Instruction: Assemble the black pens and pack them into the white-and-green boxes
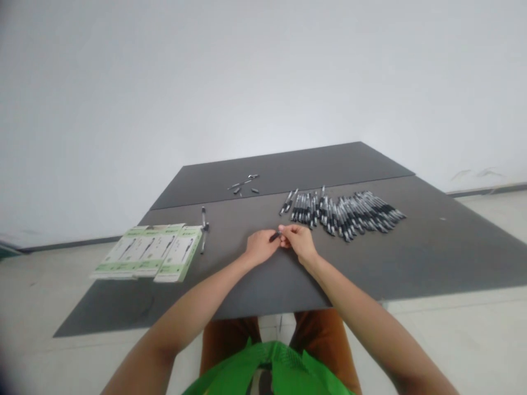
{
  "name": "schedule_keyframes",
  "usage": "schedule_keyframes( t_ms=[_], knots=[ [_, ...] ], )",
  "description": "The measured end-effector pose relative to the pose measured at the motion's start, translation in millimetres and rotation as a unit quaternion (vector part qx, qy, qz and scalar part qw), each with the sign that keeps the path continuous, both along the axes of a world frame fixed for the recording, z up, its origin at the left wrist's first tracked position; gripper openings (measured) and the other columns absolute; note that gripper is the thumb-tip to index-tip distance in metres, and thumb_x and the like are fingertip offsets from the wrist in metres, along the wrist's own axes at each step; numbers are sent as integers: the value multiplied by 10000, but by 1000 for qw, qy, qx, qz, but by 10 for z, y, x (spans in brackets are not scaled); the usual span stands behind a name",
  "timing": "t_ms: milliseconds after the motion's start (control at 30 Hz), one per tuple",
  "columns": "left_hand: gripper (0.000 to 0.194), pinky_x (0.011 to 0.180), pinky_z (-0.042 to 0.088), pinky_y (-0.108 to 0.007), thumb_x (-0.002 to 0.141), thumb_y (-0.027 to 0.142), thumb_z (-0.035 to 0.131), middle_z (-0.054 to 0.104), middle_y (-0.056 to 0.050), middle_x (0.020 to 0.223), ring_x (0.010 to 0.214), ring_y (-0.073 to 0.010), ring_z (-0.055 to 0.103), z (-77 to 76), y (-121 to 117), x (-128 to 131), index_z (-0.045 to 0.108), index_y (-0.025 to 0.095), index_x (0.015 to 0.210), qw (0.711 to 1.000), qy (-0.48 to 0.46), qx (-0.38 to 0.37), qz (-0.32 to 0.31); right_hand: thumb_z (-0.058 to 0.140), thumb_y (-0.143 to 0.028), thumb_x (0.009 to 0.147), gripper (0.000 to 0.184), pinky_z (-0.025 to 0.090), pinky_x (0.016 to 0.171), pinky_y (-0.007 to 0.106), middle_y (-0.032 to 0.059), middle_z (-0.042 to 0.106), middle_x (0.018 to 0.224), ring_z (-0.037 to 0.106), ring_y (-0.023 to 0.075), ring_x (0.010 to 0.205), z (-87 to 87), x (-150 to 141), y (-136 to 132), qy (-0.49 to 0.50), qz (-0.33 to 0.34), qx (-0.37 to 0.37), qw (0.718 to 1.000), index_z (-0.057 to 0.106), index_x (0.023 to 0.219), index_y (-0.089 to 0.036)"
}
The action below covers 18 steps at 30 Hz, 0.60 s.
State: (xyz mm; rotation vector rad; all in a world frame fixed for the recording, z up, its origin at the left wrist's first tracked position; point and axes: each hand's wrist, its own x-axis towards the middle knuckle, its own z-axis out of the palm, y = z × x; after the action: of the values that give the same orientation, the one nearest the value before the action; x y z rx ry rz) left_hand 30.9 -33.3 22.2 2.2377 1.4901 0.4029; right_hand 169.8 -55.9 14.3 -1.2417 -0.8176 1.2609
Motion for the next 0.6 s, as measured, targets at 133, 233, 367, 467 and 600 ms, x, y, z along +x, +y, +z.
schedule_keyframes(
  t_ms=[133, 233, 367, 467, 600],
  knots=[
    [350, 672, 419, -300, 877, 472, 473, 684, -63, 772, 744, -224, 633, 3, 10, 8, 687, 217, 771, 1000, -22, 1, 11, 864, -503, 556, 455, 425, 369, 180, 9, 562, 438, 513, 82, 369, 9, 6, 29, 1, -23, -17, 1000, 590, 515, -143],
    [346, 621, 376, -260, 859, 466, 508, 570, -16, 634, 635, -158, 547, -33, 98, -50, 649, 179, 727, 984, -168, -46, -27, 791, -499, 685, 390, 460, 398, 194, 9, 578, 477, 549, 98, 400, 35, 61, 47, 52, -26, -28, 998, 654, 640, -137],
    [334, 503, 258, -211, 859, 486, 520, 312, 75, 519, 470, -82, 318, -47, 228, -105, 566, 161, 799, 855, -481, -194, -14, 564, -483, 862, 357, 524, 502, 258, 38, 633, 572, 636, 149, 515, 25, 93, 55, 87, -8, -44, 995, 685, 816, -150],
    [261, 508, 275, -206, 870, 421, 527, 345, 69, 552, 483, -73, 336, 19, 201, -81, 524, 165, 823, 760, -610, -224, 13, 607, -422, 808, 255, 532, 634, 289, 47, 684, 697, 671, 178, 687, -31, -4, 12, -30, 7, -12, 999, 691, 834, -183],
    [171, 623, 389, -219, 886, 288, 489, 529, 0, 712, 651, -88, 515, 119, 92, -49, 535, 158, 785, 720, -662, -203, 46, 678, -430, 727, 224, 474, 829, 331, 20, 680, 830, 607, 195, 873, -80, -193, -99, -241, 118, 121, 956, 717, 810, -226]
  ],
)
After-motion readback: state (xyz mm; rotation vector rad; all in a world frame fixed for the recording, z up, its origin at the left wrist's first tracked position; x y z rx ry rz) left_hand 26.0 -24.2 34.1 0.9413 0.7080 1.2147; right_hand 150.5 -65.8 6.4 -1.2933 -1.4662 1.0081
